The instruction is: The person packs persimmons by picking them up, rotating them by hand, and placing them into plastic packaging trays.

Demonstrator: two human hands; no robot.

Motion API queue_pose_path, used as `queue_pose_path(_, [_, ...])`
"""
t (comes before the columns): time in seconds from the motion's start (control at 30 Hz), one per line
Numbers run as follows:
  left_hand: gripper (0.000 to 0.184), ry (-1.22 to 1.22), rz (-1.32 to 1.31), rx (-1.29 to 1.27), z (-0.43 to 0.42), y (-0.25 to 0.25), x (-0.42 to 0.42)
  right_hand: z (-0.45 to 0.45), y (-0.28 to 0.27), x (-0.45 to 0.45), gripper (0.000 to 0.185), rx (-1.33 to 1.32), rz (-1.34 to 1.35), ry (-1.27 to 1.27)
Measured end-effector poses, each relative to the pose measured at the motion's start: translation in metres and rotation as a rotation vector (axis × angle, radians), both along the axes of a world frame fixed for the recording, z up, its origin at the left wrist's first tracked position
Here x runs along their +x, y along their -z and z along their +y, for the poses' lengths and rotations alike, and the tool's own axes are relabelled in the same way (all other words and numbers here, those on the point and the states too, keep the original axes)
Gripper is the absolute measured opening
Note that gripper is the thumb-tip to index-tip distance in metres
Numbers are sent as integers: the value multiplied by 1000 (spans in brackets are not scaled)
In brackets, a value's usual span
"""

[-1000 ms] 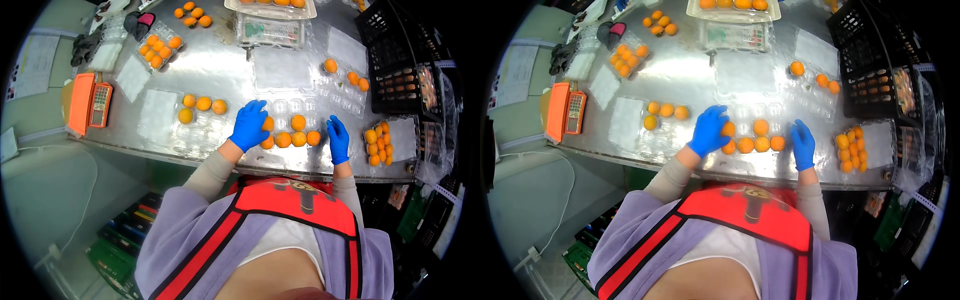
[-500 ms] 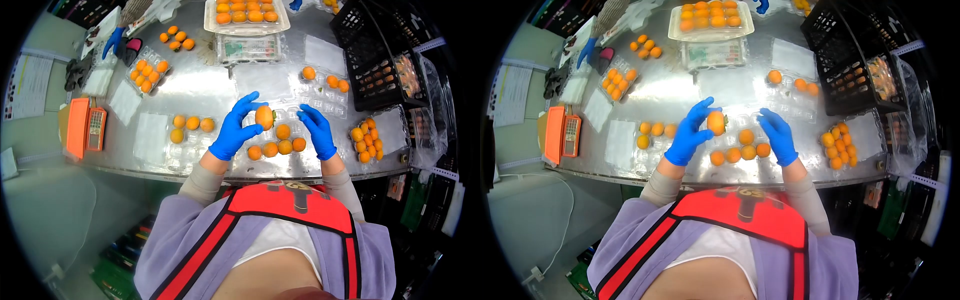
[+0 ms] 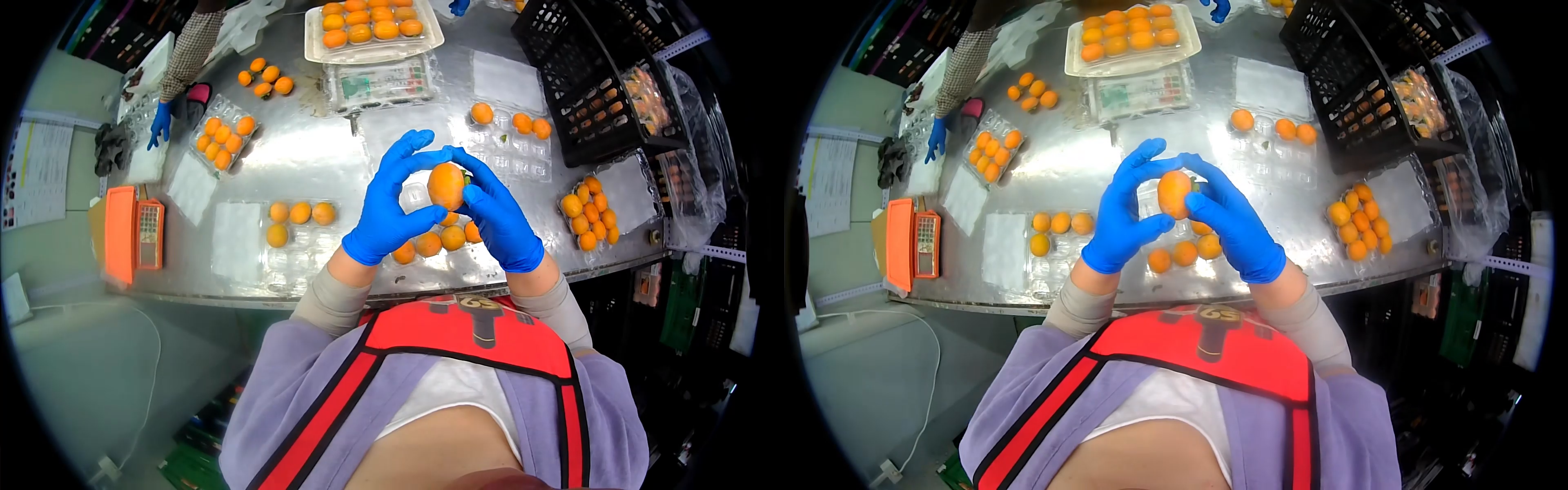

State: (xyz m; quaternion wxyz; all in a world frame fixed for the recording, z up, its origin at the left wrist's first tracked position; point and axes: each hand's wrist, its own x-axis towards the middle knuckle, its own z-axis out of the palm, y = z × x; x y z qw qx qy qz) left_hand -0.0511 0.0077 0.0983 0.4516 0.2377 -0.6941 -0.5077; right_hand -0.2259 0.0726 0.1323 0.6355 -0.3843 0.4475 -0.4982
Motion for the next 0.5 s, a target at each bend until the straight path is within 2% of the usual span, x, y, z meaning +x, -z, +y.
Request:
queue_pose_path(0.13, [55, -2, 15, 32, 3, 0, -1, 0, 1, 1, 56, 23, -66, 7])
queue_pose_path(0.2, [49, 97, 336, 627, 7, -3, -4, 0, -3, 3, 52, 76, -123, 46])
queue_pose_path(0.23, [49, 94, 336, 626, 5, 4, -3, -1, -1, 2, 52, 76, -124, 43])
queue_pose_path(0.3, [52, 293, 533, 899, -1, 22, 0, -2, 7, -3, 50, 61, -55, 0])
queue_pose_path(0.4, [46, 286, 612, 967, 3, 31, 0, -2, 15, -5, 48, -27, 54, 14])
queue_pose_path(0.5, [44, 295, 662, 1024, 2, 37, 0, -2, 13, -4, 48, 20, 30, 30])
